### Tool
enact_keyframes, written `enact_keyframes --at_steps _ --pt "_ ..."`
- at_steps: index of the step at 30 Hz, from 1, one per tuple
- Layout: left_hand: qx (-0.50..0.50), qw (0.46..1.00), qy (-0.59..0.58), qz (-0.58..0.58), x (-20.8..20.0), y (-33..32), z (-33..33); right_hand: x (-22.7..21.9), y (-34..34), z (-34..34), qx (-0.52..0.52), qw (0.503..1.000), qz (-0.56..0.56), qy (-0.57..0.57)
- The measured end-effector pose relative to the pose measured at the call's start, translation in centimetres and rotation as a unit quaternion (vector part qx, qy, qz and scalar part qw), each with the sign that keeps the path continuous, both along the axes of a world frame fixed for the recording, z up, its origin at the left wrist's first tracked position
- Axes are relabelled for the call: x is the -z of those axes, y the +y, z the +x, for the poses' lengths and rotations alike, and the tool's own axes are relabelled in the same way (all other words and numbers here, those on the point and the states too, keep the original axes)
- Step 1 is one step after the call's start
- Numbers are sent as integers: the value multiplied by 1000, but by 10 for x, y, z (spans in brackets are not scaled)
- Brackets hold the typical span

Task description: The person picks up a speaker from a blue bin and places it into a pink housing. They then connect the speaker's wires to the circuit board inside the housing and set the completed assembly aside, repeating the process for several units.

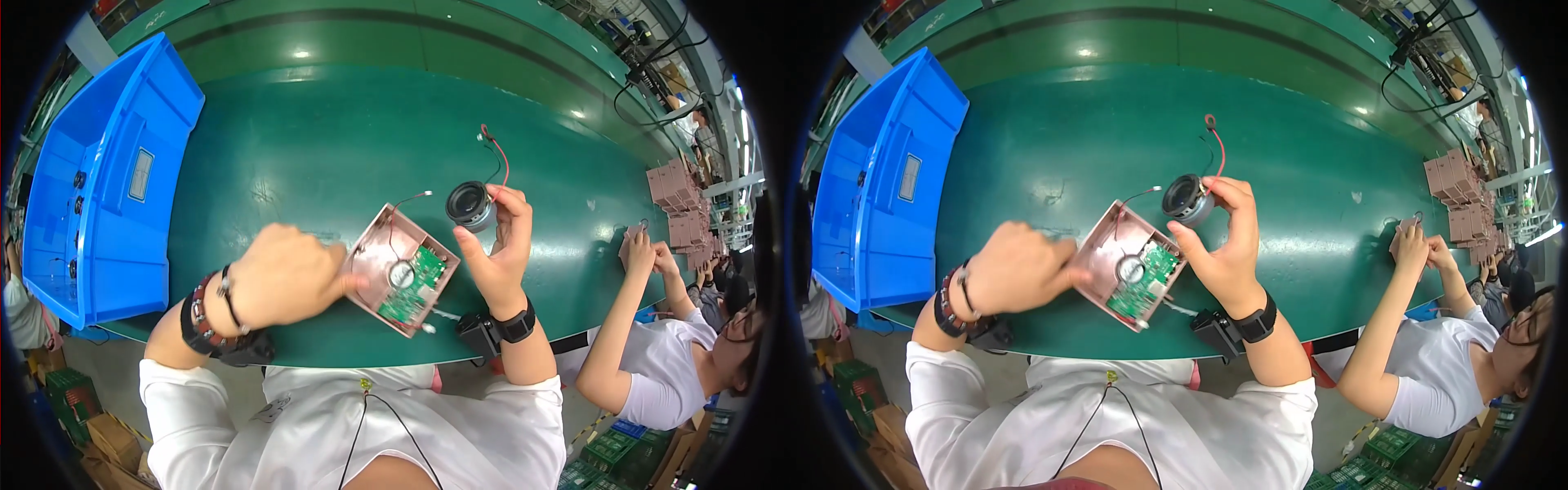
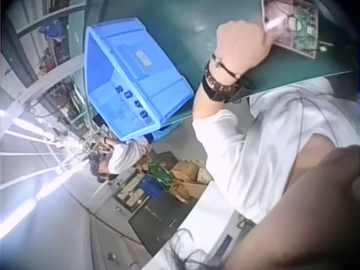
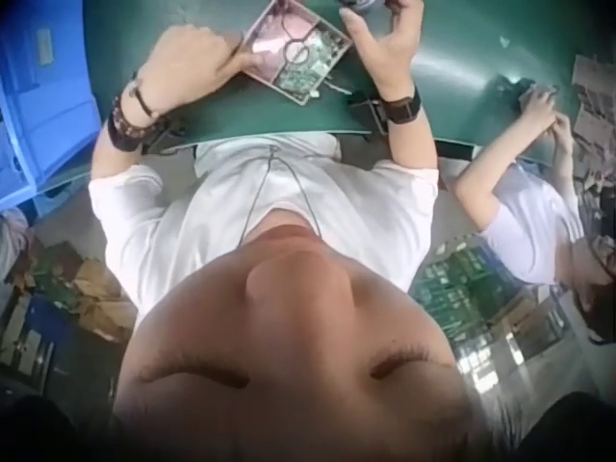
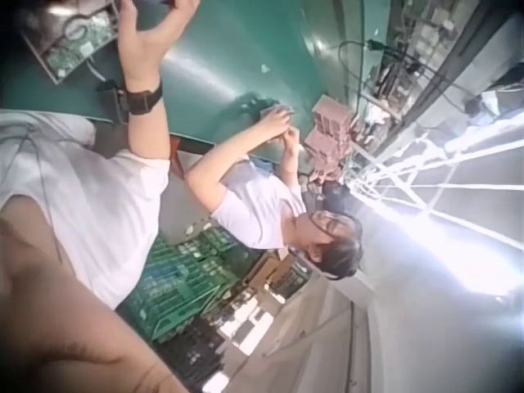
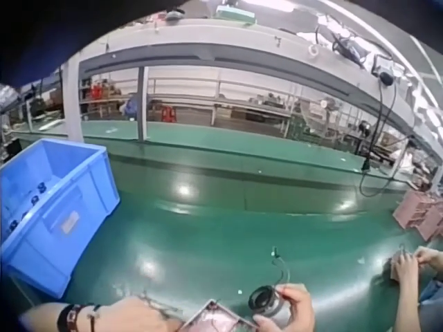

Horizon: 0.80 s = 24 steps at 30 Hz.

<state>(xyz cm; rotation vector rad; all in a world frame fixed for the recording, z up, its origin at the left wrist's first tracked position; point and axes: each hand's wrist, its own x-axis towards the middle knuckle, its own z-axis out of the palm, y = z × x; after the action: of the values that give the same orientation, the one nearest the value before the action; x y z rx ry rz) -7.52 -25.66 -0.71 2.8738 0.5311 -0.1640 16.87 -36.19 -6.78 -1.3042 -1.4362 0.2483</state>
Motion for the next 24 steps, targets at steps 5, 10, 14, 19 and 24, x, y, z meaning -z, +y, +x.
enact_keyframes --at_steps 5,10,14,19,24 --pt "27 994 30 -101 -10 -18 -12 -4 1 -12 -24 994 -47 96" --pt "86 984 -150 -27 0 -3 -6 1 8 0 -36 982 -118 145" --pt "173 963 -206 1 19 -6 -2 0 12 -2 -34 995 -88 32" --pt "191 929 -303 97 37 -24 3 -2 11 3 4 1000 -3 -17" --pt "199 928 -288 130 33 -25 -2 -29 1 -1 25 987 56 -150"
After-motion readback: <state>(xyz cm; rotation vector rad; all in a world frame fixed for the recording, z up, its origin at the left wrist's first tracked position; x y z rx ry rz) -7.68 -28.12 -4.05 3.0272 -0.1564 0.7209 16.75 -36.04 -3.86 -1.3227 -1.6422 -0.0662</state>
